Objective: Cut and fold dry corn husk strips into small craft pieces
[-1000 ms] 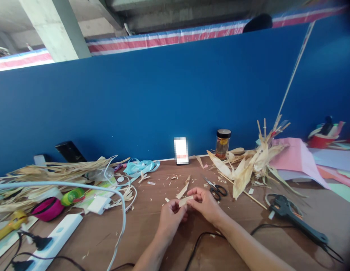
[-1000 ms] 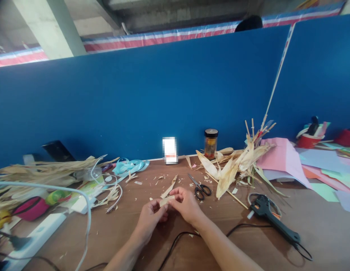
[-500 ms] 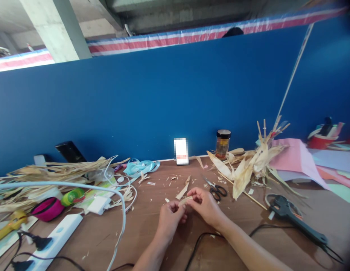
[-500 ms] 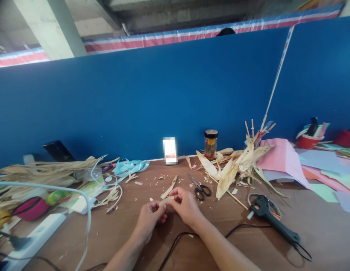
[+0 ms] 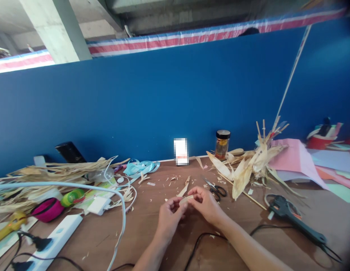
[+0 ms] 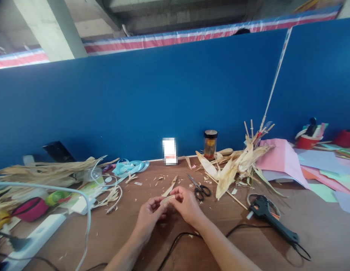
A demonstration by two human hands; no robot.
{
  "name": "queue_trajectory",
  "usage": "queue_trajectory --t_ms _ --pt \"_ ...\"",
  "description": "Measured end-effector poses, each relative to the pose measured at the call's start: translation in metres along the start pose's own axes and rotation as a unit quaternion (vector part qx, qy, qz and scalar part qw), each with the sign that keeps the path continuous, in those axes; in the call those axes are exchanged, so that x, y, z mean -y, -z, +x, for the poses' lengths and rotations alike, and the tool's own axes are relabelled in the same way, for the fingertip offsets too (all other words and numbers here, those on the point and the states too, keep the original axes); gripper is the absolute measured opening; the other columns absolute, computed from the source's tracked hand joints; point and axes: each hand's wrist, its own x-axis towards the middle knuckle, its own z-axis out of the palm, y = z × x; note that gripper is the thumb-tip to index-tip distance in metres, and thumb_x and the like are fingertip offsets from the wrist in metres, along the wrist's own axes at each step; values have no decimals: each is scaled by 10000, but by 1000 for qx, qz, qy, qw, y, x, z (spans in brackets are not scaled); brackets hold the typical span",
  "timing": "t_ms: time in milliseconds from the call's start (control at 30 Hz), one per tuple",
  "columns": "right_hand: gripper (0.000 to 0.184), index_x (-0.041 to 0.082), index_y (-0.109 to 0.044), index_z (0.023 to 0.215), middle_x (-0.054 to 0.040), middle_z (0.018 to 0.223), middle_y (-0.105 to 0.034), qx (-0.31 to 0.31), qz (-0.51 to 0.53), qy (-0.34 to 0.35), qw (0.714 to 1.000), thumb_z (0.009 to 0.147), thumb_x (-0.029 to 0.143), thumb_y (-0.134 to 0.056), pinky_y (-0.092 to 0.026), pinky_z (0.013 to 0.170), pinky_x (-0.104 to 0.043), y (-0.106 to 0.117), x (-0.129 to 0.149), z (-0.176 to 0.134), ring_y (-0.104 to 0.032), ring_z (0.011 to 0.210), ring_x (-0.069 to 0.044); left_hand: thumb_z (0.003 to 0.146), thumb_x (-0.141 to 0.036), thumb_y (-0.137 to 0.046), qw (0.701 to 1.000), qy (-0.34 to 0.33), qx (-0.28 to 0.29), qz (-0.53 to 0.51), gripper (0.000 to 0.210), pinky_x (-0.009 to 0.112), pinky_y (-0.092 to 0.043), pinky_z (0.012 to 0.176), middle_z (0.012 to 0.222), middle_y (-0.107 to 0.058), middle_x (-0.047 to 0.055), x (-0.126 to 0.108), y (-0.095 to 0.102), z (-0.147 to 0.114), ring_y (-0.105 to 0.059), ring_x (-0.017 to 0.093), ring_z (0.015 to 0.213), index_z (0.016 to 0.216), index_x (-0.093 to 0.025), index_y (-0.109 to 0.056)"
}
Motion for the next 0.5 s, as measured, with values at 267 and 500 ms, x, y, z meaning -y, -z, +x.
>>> queue_trajectory --t_ms 267,500 --pt "171 162 -535 865 9 622 -627 10 -48 6 999 728 264 -527 -406 552 -213 1 2 0 -578 596 -132 620 -351 -654 1000 6 -10 -6 251 188 -423 482 528 -578 -11 4 0 1 -514 83 461 682 -111 -610" --pt "197 168 -511 941 -8 661 -642 23 -52 14 998 769 243 -452 -442 587 -234 0 -5 2 -612 641 -149 604 -386 -658 999 11 -40 -18 288 193 -437 492 543 -588 -5 2 0 1 -520 87 464 692 -115 -614"
